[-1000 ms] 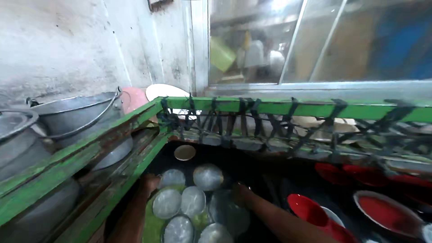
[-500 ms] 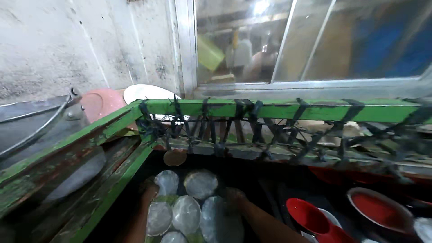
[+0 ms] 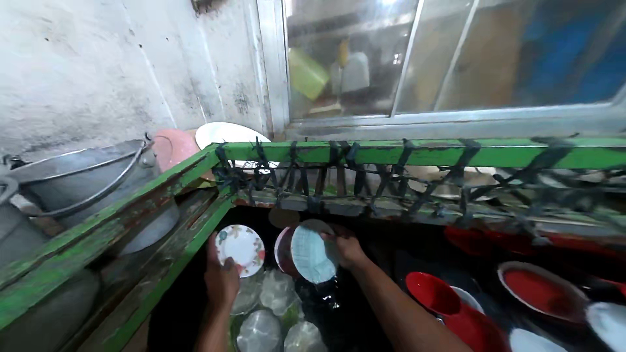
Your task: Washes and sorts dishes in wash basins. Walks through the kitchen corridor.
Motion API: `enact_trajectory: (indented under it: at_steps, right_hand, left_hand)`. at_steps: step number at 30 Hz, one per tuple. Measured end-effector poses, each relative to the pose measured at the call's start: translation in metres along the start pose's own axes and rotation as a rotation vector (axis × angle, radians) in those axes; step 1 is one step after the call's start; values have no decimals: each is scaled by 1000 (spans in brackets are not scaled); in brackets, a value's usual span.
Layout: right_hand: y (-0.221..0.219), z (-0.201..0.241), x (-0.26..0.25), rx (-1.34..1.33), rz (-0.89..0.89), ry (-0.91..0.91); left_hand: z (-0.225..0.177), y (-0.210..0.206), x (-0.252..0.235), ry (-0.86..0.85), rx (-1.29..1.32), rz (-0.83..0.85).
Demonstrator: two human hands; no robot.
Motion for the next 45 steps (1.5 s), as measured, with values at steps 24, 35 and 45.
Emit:
enact_trajectory:
  at_steps: [24,35,45]
  right_hand:
    - [-75,-22,24,-465,-191,-234]
    - [-110,-15,32,-532,-3,-140]
    - [-98,-12,11,54,249,-300]
  left_hand:
    - [-1,-41,20,133,279,10]
    - [-9,-26,17,32,379,-37]
    - [27,22,4,106,580,-264]
Point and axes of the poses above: each hand's wrist, its own x-axis away from the middle knuckle, its own y-axis out of the back of the hand, z = x × y, the point moved 6 cm from there along -x, towards the middle knuckle, and after that the axes turned 4 degrees about z, right-handed, at the moved point
